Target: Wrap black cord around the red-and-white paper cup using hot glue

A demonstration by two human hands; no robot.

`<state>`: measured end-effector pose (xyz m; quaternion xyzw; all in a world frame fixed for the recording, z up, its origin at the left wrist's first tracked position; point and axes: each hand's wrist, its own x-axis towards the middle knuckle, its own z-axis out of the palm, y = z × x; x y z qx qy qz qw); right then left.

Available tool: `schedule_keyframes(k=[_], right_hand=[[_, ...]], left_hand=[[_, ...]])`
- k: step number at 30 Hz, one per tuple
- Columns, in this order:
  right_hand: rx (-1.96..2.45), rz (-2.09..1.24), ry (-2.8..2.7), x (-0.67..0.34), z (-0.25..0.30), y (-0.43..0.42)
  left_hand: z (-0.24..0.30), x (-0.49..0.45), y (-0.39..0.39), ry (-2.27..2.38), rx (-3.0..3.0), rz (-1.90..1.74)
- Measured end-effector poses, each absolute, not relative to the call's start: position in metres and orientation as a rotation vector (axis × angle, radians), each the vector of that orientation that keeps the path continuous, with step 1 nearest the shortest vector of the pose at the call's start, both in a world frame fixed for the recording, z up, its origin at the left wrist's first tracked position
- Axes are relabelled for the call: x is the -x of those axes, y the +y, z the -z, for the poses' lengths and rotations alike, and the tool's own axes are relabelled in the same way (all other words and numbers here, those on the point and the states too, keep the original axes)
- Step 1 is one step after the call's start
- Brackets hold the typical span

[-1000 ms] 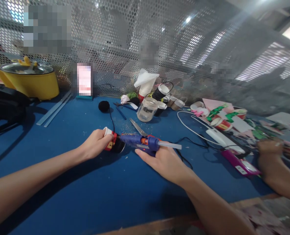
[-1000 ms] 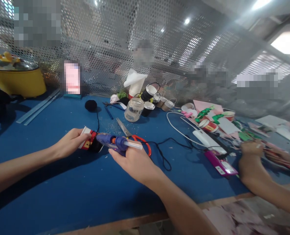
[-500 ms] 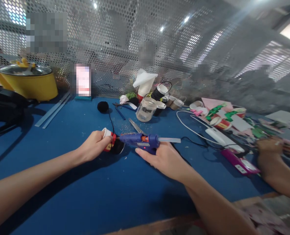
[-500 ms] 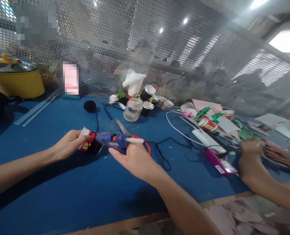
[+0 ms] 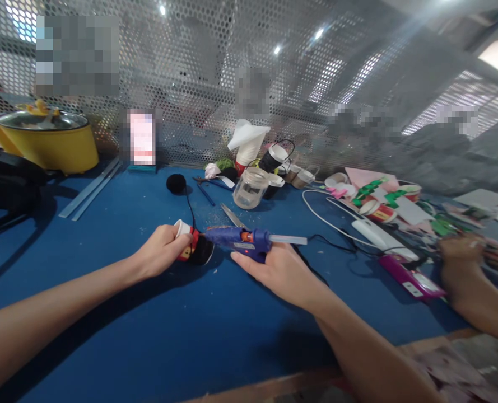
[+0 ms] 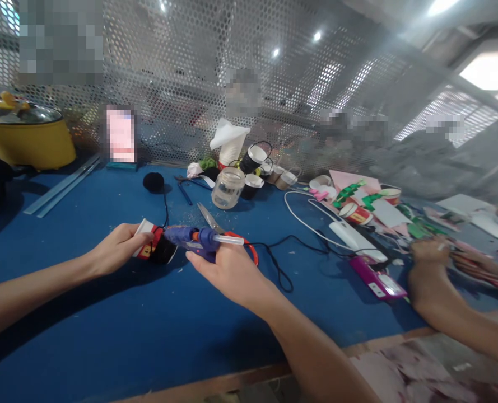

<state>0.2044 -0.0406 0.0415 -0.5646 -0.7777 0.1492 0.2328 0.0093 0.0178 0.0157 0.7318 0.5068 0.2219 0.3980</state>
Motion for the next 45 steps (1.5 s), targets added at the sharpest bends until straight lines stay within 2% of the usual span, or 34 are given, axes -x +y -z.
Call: schedule_keyframes(k=[23, 45], right_hand=[[1.504, -0.378, -2.243, -0.197, -0.038, -0.049], [1.508, -0.511, -2.104, -0.201, -0.043, -0.038]], left_hand=[[-0.013, -0.009, 0.022, 1.276, -1.674, -0.622], [-0.010, -0.007, 0.018, 1.218, -1.812, -0.622]])
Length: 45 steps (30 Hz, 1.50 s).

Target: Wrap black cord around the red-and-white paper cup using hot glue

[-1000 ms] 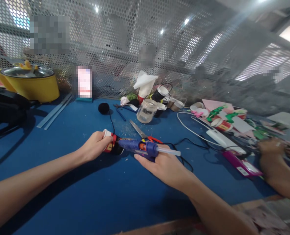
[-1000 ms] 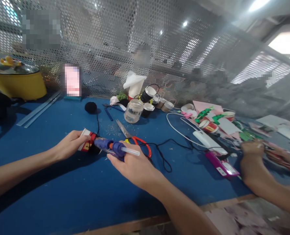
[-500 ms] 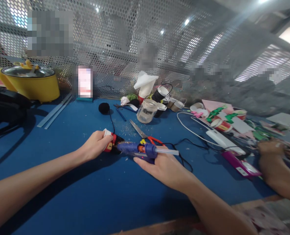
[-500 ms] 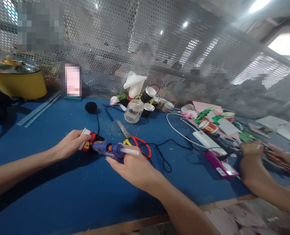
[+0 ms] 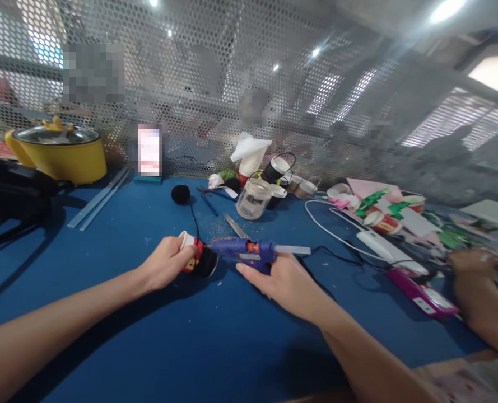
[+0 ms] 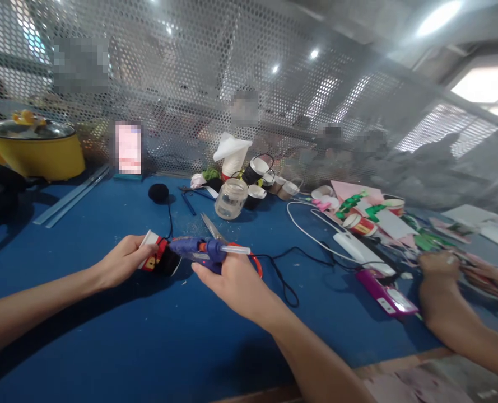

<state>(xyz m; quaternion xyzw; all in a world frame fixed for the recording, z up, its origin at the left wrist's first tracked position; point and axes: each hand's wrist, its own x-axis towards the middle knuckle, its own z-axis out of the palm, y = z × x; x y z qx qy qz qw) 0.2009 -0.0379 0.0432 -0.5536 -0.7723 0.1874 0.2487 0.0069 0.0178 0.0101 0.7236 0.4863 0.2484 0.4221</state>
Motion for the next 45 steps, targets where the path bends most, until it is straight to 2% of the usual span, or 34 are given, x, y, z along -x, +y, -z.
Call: schedule_keyframes(k=[16, 30, 45], right_hand=[[1.521, -0.521, -2.129, -0.202, -0.044, -0.034], [1.498, -0.392, -2.226, -0.196, -0.038, -0.050], [1.567, -0.436, -2.176, -0.197, -0.041, -0.047]], left_hand=[[-0.007, -0.006, 0.018, 1.184, -1.801, -0.623], [-0.010, -0.009, 0.021, 1.276, -1.679, -0.636], [-0.011, -0.010, 0.019, 1.257, -1.703, -0.657]])
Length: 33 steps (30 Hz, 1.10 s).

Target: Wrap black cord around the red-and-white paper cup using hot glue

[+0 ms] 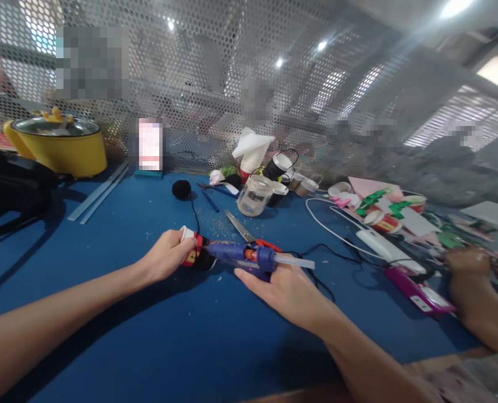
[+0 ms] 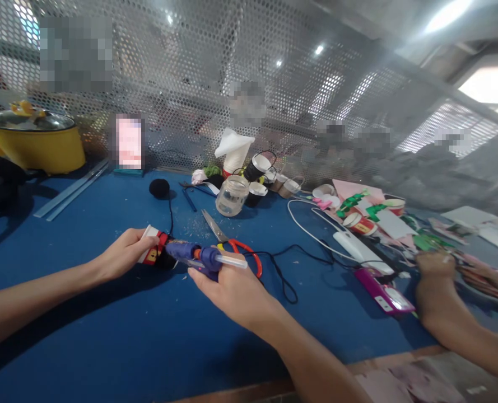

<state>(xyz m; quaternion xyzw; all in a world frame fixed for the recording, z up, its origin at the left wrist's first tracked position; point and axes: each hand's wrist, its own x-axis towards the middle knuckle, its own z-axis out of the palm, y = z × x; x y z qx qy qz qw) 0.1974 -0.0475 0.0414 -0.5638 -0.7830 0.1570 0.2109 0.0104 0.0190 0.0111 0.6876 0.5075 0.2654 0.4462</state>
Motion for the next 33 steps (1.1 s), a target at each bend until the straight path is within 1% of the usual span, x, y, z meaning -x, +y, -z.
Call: schedule_keyframes(k=[3, 9, 18, 23, 26, 29, 33], right_hand=[[1.557, -0.468, -2.211, -0.197, -0.042, -0.049], [1.564, -0.404, -2.182, -0.198, -0.042, -0.048], [1.485, -0.405, -2.220, -0.197, -0.038, -0.050], [1.530, -0.522, -2.095, -0.202, -0.041, -0.046], [1.554, -0.727, -1.907, -0.209, -0.044, -0.038], [1.431, -0.981, -1.753, -0.218, -0.047, -0.028], [1.325, -1.056, -1.546, -0.226, -0.051, -0.015]], left_hand=[[-0.010, -0.010, 0.020, 1.270, -1.705, -0.639], [-0.008, -0.009, 0.020, 1.256, -1.711, -0.654], [-0.006, -0.008, 0.021, 1.252, -1.704, -0.652], [-0.007, -0.008, 0.020, 1.237, -1.712, -0.659], [-0.008, -0.008, 0.018, 1.189, -1.708, -0.674], [-0.006, -0.006, 0.016, 1.105, -1.740, -0.706], [-0.003, -0.002, 0.016, 1.039, -1.847, -0.764]])
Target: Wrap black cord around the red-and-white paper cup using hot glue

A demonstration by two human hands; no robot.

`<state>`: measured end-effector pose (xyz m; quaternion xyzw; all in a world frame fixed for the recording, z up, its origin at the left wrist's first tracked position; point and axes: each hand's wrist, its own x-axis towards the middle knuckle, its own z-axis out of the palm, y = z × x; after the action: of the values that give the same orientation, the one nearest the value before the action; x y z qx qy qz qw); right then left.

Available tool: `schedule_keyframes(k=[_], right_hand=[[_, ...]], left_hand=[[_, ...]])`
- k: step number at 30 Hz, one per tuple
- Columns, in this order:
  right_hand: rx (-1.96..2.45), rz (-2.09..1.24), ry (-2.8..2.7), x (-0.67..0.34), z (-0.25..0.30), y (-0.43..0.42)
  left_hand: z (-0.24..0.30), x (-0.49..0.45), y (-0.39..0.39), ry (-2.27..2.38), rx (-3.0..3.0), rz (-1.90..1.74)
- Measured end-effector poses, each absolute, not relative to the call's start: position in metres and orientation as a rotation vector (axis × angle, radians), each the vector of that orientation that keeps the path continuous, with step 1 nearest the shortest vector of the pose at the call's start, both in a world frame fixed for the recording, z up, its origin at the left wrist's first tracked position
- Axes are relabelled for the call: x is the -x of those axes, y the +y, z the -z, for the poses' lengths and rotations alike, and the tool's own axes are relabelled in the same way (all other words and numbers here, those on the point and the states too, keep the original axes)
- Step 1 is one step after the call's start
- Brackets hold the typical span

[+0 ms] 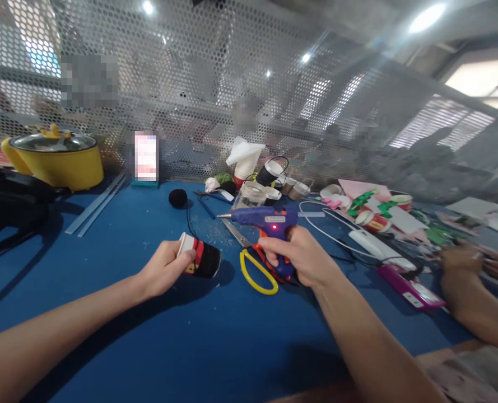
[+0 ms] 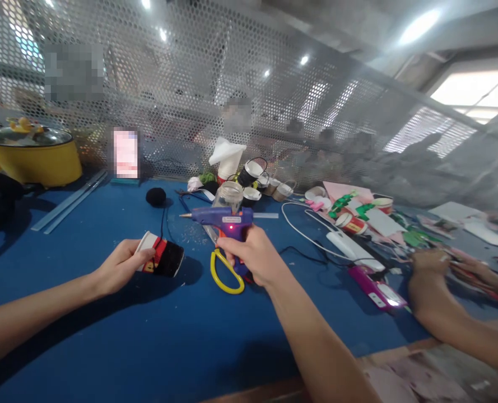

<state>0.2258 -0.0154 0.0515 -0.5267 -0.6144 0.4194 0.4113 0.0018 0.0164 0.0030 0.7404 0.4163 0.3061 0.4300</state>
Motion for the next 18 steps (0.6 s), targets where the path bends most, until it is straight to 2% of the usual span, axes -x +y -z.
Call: schedule_keyframes(k=[8, 12, 18], right_hand=[[1.292, -1.095, -1.411, -0.234, -0.064, 0.002], [1.395, -0.985, -1.317, -0.244, -0.073, 0.037], [1.623, -1.017, -1.282, -0.264, -0.079, 0.100]], left_hand=[[-0.008, -0.002, 0.014, 1.008, -1.960, -0.798], [-0.012, -0.004, 0.011, 0.938, -2.083, -0.823], [-0.014, -0.004, 0.010, 0.906, -2.150, -0.814]])
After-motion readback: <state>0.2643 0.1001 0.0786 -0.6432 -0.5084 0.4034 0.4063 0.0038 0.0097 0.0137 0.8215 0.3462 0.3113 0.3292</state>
